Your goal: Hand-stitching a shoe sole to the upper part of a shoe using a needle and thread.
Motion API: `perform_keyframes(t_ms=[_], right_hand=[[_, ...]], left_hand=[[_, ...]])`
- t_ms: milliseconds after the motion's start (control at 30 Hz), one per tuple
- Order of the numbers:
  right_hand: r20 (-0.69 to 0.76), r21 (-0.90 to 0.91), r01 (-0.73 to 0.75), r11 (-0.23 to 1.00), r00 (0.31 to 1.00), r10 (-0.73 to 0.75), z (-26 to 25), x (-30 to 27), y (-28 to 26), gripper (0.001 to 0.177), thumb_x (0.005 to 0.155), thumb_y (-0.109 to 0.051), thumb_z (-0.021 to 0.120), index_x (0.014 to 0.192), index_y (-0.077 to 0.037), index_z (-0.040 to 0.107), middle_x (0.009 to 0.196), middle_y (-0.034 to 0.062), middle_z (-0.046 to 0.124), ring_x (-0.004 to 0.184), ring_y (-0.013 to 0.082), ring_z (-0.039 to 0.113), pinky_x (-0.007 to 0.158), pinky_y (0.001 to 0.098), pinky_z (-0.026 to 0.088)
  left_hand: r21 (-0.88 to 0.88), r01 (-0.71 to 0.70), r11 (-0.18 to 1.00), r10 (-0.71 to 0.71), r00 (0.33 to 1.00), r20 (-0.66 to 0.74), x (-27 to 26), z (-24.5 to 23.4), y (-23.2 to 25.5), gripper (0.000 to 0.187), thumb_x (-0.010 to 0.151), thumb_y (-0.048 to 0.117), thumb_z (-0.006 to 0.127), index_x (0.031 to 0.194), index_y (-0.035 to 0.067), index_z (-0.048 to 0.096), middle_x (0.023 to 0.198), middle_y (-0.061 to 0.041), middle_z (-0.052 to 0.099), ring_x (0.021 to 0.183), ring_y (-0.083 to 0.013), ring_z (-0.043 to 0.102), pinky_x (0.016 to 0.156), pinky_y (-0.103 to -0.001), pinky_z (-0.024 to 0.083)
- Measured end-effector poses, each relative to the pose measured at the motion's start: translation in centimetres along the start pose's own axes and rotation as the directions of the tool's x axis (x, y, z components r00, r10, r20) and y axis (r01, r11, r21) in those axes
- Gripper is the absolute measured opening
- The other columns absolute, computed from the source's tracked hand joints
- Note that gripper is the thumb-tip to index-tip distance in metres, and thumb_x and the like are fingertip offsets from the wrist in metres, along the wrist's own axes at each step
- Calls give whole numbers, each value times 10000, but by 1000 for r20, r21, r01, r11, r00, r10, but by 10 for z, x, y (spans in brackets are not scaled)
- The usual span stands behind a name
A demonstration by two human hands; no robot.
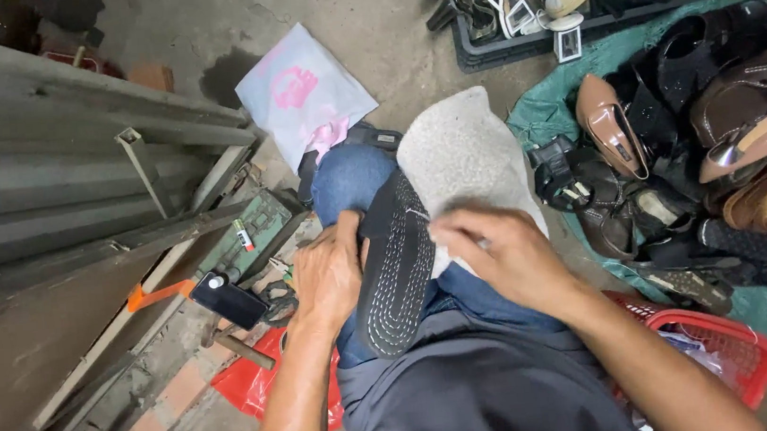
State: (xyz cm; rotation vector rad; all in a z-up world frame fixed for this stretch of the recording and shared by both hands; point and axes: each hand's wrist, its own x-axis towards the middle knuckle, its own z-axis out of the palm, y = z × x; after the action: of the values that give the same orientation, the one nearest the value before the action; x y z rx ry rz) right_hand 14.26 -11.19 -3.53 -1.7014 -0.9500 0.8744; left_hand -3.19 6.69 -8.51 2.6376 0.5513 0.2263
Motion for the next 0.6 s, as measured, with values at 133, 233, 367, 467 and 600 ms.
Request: perform_keyframes(t_ms=[133, 233, 367, 467, 600], right_hand=[[-72, -286, -1, 958, 997, -20, 11, 21, 17, 198, 1020, -188, 614, 1150, -131, 753, 684, 62, 745, 682, 256, 742, 699, 398, 590], [2, -353, 20, 935, 1000, -20, 13, 30, 7, 204, 1019, -179, 605, 1156, -87, 724, 790, 128, 756, 793, 335, 743, 751, 475, 584], [138, -380, -45, 924, 985, 105, 9, 34, 16, 329, 982, -159, 602, 1308, -121, 620, 967, 118, 784, 946, 380, 730, 845, 541, 555], [156, -333, -95, 938, 976, 154, 7, 33, 20, 386, 979, -161, 587, 1364, -157, 566, 963, 91, 786, 937, 375, 720, 829, 549, 542], [134, -401, -102, 911, 977, 168, 1, 30, 13, 375, 996, -184, 569, 1367, -131, 561, 972, 78, 787, 939, 375, 720, 826, 545, 545]], left_hand=[[58, -4, 998, 5, 1000, -13, -7, 7, -4, 244, 987, 347, 508, 945, 112, 561, 604, -123, 613, 623, -362, 665, 541, -455, 512], [95, 12, 995, -10, 1000, -18, -10, 10, -7, 222, 974, 355, 534, 951, 135, 561, 626, -93, 630, 650, -318, 681, 555, -424, 528], [162, 13, 987, -8, 999, -31, 2, 5, 3, 182, 976, 333, 558, 928, 158, 560, 615, -67, 611, 654, -279, 676, 558, -388, 532], [169, 32, 985, -31, 999, -10, 11, -1, 3, 147, 968, 298, 575, 944, 153, 570, 637, -62, 643, 655, -286, 689, 565, -394, 537], [180, 42, 983, -48, 998, 30, 15, 2, -1, 182, 909, 291, 636, 984, 139, 568, 657, -85, 649, 688, -313, 694, 588, -441, 542]])
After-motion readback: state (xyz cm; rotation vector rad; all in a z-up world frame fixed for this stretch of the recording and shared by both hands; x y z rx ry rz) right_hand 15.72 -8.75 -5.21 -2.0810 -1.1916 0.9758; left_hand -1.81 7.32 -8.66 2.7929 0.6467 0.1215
